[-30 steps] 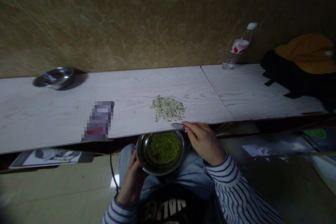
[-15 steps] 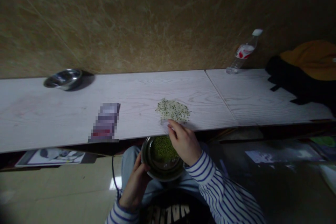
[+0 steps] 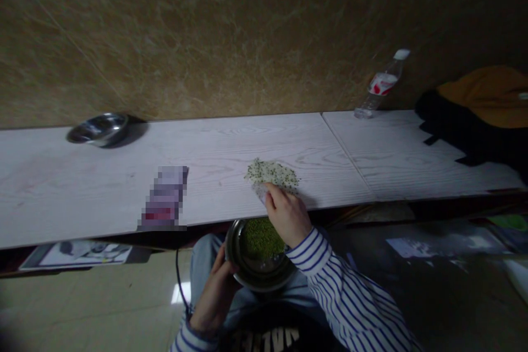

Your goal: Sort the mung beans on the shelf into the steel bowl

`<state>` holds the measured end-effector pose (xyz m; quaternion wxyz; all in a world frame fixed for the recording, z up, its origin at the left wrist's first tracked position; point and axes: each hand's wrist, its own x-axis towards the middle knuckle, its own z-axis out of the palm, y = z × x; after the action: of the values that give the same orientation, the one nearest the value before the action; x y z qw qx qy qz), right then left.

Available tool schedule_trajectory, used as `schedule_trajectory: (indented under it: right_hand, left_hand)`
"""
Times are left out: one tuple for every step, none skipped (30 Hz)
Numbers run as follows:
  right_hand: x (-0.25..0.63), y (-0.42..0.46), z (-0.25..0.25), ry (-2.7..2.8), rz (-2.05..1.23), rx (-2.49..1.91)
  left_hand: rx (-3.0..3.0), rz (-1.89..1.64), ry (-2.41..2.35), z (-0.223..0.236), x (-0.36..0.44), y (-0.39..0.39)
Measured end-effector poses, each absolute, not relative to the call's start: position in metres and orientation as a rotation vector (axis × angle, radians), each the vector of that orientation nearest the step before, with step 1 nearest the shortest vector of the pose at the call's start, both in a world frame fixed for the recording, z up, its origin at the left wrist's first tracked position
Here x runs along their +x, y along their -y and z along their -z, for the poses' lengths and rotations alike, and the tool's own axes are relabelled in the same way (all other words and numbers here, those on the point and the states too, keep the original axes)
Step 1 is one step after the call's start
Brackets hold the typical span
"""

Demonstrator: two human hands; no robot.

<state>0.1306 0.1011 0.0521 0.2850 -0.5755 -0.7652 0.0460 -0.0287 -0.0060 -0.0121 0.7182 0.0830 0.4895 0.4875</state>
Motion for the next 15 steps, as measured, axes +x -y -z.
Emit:
schedule_trajectory:
  right_hand:
    - [0.134, -0.102, -0.053, 2.045, -0.116, -1.551]
    - [0.137, -0.103, -0.053, 2.044, -0.110, -1.561]
    - [0.140, -0.104, -0.054, 2.041, -0.102, -1.571]
    - [0.142, -0.106, -0.054, 2.038, -0.091, -1.585]
    - [0.145, -0.107, -0.054, 2.036, -0.078, -1.600]
    - [0.147, -0.108, -0.054, 2.040, -0.064, -1.614]
    - [0.149, -0.109, -0.055, 2.047, -0.048, -1.626]
    - [0.151, -0.111, -0.055, 2.057, -0.030, -1.633]
    - [0.153, -0.112, -0.055, 2.070, -0.010, -1.633]
    - [0.155, -0.114, -0.056, 2.083, 0.013, -1.627]
    - [0.157, -0.115, -0.056, 2.098, 0.039, -1.617]
    - [0.159, -0.117, -0.056, 2.111, 0.065, -1.603]
    - [0.161, -0.118, -0.056, 2.125, 0.089, -1.586]
    - [0.164, -0.119, -0.056, 2.137, 0.106, -1.566]
    - [0.166, -0.121, -0.056, 2.145, 0.120, -1.544]
  left_hand:
    - [0.188, -1.074, -1.082, 0.012, -0.028, 0.005]
    - [0.194, -1.070, -1.079, 0.012, -0.027, 0.005]
    - [0.198, -1.070, -1.077, 0.012, -0.027, 0.004]
    - [0.199, -1.072, -1.077, 0.012, -0.026, 0.004]
    - [0.199, -1.075, -1.079, 0.012, -0.025, 0.003]
    - [0.196, -1.078, -1.084, 0.012, -0.025, 0.003]
    - [0.190, -1.078, -1.090, 0.012, -0.024, 0.003]
    - [0.184, -1.076, -1.095, 0.011, -0.024, 0.003]
    - [0.180, -1.075, -1.096, 0.011, -0.023, 0.003]
    - [0.179, -1.074, -1.092, 0.011, -0.023, 0.003]
    - [0.181, -1.074, -1.087, 0.011, -0.023, 0.003]
    - [0.185, -1.075, -1.081, 0.011, -0.022, 0.003]
    - [0.190, -1.077, -1.077, 0.011, -0.022, 0.003]
    - [0.192, -1.081, -1.075, 0.011, -0.021, 0.003]
    - [0.193, -1.081, -1.075, 0.010, -0.021, 0.003]
